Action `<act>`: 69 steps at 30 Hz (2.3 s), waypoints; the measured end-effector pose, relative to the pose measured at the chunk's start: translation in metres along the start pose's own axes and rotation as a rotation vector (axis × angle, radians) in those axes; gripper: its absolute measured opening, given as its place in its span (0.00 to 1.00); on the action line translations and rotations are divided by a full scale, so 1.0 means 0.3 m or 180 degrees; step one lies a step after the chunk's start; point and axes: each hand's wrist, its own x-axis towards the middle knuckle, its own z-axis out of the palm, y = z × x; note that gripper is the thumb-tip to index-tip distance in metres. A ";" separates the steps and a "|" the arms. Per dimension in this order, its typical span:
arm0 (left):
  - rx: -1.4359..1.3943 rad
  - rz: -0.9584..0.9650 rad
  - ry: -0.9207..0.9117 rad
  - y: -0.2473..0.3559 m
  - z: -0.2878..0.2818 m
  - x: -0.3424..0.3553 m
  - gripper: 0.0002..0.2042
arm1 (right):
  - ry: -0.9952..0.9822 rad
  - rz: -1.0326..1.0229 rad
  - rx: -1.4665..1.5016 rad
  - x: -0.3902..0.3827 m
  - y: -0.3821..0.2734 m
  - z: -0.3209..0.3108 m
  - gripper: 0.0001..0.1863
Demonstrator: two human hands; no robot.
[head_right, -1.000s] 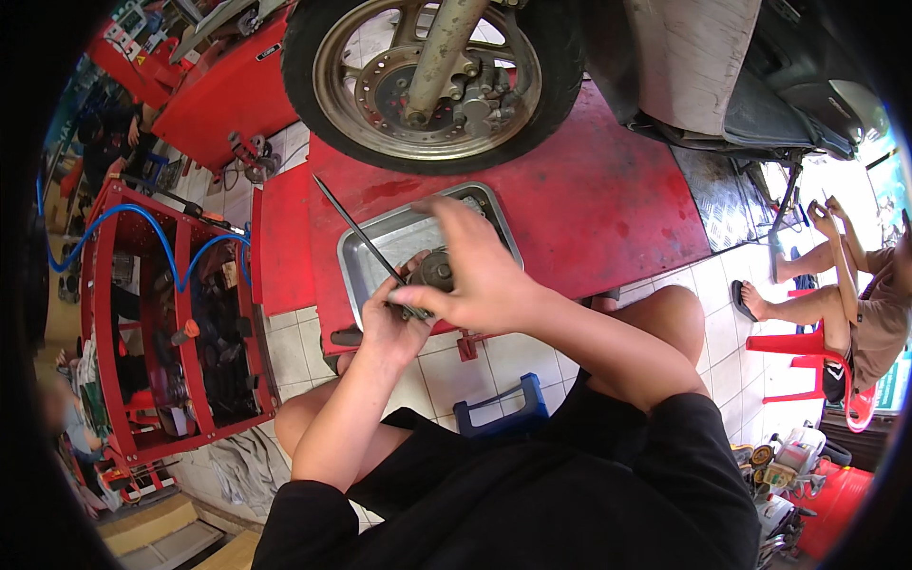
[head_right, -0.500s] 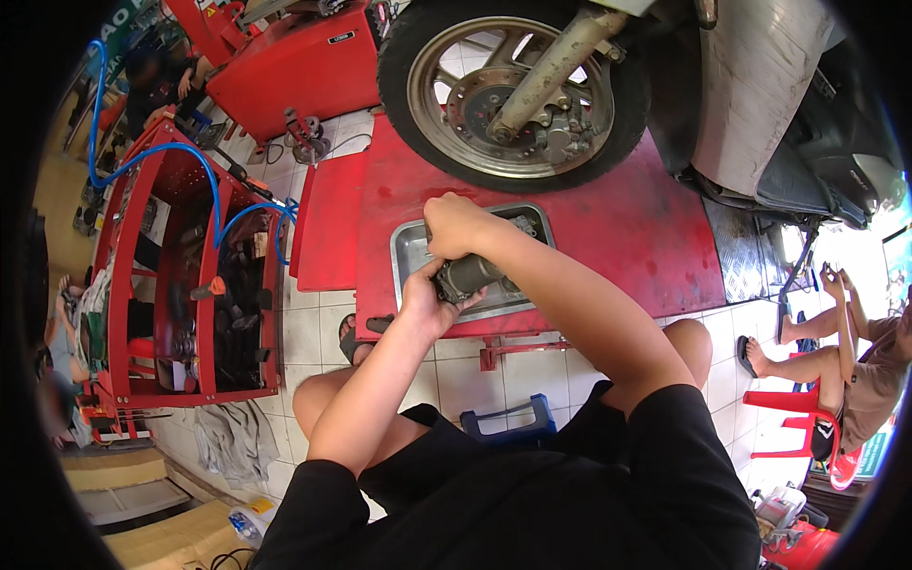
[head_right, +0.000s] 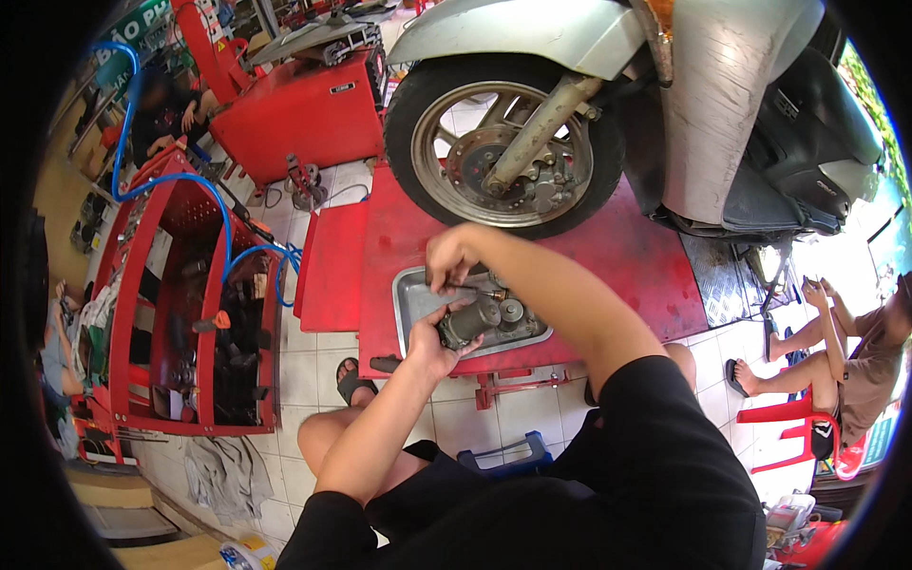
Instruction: The person sits on a low stool in a workshop and works on a scooter part, likely a brake caliper, using a screwdriver to manipulate internal components. They repeatedly pick up the part, use the tool to adjust or clean it, and place it back into a metal tray.
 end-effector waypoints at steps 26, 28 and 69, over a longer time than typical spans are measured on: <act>-0.0405 -0.0150 -0.0032 -0.016 0.062 -0.089 0.21 | 0.2784 -0.3390 -0.0062 -0.566 0.253 0.443 0.09; -0.0472 -0.0187 -0.0007 -0.026 0.052 -0.072 0.21 | 0.2647 -0.3249 0.0170 -0.572 0.245 0.450 0.11; -0.0523 -0.0210 -0.0216 -0.020 0.063 -0.064 0.21 | 0.2913 -0.3291 -0.0427 -0.573 0.242 0.480 0.12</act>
